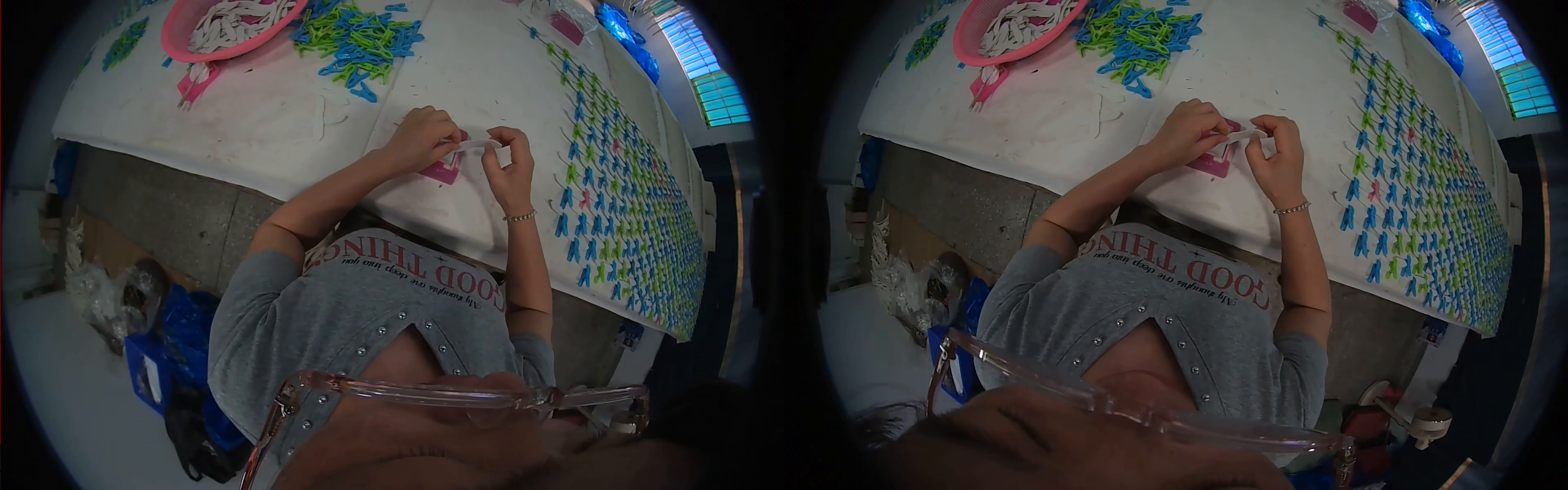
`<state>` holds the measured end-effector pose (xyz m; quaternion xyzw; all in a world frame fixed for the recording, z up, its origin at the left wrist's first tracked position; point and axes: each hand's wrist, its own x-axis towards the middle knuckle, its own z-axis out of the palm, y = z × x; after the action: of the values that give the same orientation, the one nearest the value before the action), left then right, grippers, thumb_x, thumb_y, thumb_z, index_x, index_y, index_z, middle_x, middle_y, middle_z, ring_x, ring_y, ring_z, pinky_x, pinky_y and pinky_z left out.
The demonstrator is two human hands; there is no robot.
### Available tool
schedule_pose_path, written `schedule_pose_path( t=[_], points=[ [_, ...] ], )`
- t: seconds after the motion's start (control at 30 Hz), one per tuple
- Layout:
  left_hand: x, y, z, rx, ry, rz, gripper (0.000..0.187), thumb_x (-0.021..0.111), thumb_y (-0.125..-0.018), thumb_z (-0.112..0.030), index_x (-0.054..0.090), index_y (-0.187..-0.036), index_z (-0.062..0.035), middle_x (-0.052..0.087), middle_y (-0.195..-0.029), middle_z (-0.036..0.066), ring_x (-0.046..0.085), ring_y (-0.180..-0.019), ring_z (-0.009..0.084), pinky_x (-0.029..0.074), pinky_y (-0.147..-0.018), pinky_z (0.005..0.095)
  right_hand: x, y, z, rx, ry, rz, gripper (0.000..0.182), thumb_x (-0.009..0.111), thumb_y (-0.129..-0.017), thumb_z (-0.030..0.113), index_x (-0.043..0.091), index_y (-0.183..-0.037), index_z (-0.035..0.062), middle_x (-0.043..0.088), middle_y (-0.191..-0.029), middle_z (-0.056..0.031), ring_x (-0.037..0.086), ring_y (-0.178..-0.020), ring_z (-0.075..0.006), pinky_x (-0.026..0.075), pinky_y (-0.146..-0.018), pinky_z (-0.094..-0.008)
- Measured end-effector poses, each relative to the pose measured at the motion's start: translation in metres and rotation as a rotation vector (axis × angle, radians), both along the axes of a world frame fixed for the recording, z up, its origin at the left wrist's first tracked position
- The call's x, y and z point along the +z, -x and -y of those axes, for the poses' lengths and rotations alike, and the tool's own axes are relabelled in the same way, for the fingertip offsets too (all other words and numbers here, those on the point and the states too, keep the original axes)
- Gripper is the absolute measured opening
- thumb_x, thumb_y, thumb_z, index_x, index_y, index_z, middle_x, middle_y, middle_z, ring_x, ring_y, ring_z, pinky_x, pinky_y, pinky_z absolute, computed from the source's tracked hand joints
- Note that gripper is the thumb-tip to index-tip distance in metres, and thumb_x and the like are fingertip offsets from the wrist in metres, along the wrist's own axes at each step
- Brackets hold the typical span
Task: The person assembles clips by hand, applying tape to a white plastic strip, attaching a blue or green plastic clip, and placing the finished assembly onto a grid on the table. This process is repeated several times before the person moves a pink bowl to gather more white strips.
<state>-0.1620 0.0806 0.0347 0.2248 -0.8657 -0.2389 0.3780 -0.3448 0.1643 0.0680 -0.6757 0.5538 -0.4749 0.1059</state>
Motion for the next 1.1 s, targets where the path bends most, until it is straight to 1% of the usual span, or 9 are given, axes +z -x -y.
schedule_pose_path(
  t=[0.03,0.1,0.23,0.33,0.4,0.53,0.8,0.93,1.1],
  points=[
    [0.001,0.001,-0.002,0.018,-0.001,-0.011,0.006,0.067,-0.075,-0.016,0.064,-0.076,-0.0109,0.061,-0.079,0.004,0.056,-0.076,0.0259,0.042,-0.073,0.0373,-0.002,0.000,0.002,-0.003,0.001,0.000,0.023,0.060,-0.078,-0.001,0.058,-0.101,0.0029,0.059,-0.092,-0.0061,0.056,-0.088,-0.0159,0.046,-0.077,-0.0287],
    [0.000,0.001,-0.003,0.025,-0.058,-0.045,0.006,0.068,-0.074,-0.016,0.064,-0.076,-0.0112,0.061,-0.078,0.003,0.056,-0.076,0.0257,0.042,-0.073,0.0376,-0.011,-0.003,0.010,0.154,-0.097,0.467,0.030,0.060,-0.081,-0.002,0.054,-0.109,0.0037,0.058,-0.098,-0.0032,0.054,-0.090,-0.0113,0.045,-0.079,-0.0258],
    [0.001,-0.002,-0.009,0.018,-0.188,-0.143,0.011,0.071,-0.072,-0.017,0.063,-0.078,-0.0116,0.061,-0.082,0.003,0.055,-0.080,0.0255,0.041,-0.075,0.0380,-0.023,-0.017,0.013,0.200,-0.178,0.543,0.035,0.061,-0.078,-0.003,0.052,-0.111,0.0041,0.056,-0.092,-0.0009,0.054,-0.085,-0.0102,0.046,-0.076,-0.0257],
    [0.002,-0.005,-0.007,0.045,-0.082,-0.195,0.017,0.071,-0.072,-0.018,0.062,-0.085,-0.0125,0.060,-0.087,0.004,0.055,-0.084,0.0260,0.041,-0.077,0.0375,-0.031,-0.021,0.014,0.191,-0.309,0.635,0.034,0.060,-0.077,-0.003,0.053,-0.110,0.0050,0.055,-0.091,-0.0011,0.052,-0.080,-0.0100,0.046,-0.073,-0.0263],
    [0.014,-0.011,-0.009,0.043,-0.060,-0.207,0.019,0.070,-0.073,-0.017,0.061,-0.089,-0.0130,0.060,-0.090,0.004,0.055,-0.086,0.0261,0.041,-0.079,0.0377,-0.034,-0.021,0.015,0.119,-0.279,0.393,0.033,0.060,-0.077,-0.001,0.053,-0.109,0.0052,0.053,-0.087,-0.0010,0.051,-0.077,-0.0100,0.045,-0.070,-0.0267],
    [0.040,-0.022,-0.007,-0.045,0.105,-0.118,0.030,0.068,-0.075,-0.011,0.057,-0.103,-0.0122,0.061,-0.095,0.004,0.055,-0.091,0.0244,0.039,-0.087,0.0373,-0.029,-0.027,0.017,0.113,-0.247,0.231,0.031,0.061,-0.077,0.002,0.054,-0.107,0.0048,0.054,-0.085,-0.0035,0.052,-0.076,-0.0129,0.045,-0.069,-0.0272],
    [0.030,-0.042,-0.009,0.063,-0.035,0.010,0.028,0.067,-0.074,-0.015,0.061,-0.102,-0.0117,0.066,-0.087,0.002,0.057,-0.089,0.0251,0.041,-0.085,0.0388,-0.034,-0.024,0.014,0.101,-0.148,-0.073,0.032,0.060,-0.073,0.003,0.056,-0.105,0.0040,0.058,-0.086,-0.0098,0.056,-0.077,-0.0255,0.046,-0.071,-0.0371],
    [0.012,-0.038,-0.004,0.072,-0.082,0.050,0.025,0.067,-0.074,-0.015,0.061,-0.098,-0.0100,0.068,-0.085,0.005,0.058,-0.084,0.0261,0.043,-0.081,0.0381,-0.036,-0.012,0.007,0.092,-0.169,-0.122,0.033,0.060,-0.073,0.004,0.057,-0.105,0.0041,0.059,-0.085,-0.0098,0.056,-0.078,-0.0272,0.045,-0.071,-0.0387],
    [0.002,-0.025,0.001,0.005,-0.114,0.023,0.023,0.067,-0.072,-0.014,0.060,-0.093,-0.0093,0.068,-0.079,0.004,0.058,-0.077,0.0262,0.044,-0.077,0.0385,-0.034,-0.002,-0.001,0.036,-0.146,-0.235,0.035,0.062,-0.073,0.002,0.057,-0.107,0.0041,0.057,-0.086,-0.0088,0.055,-0.079,-0.0232,0.046,-0.072,-0.0333]
  ],
)
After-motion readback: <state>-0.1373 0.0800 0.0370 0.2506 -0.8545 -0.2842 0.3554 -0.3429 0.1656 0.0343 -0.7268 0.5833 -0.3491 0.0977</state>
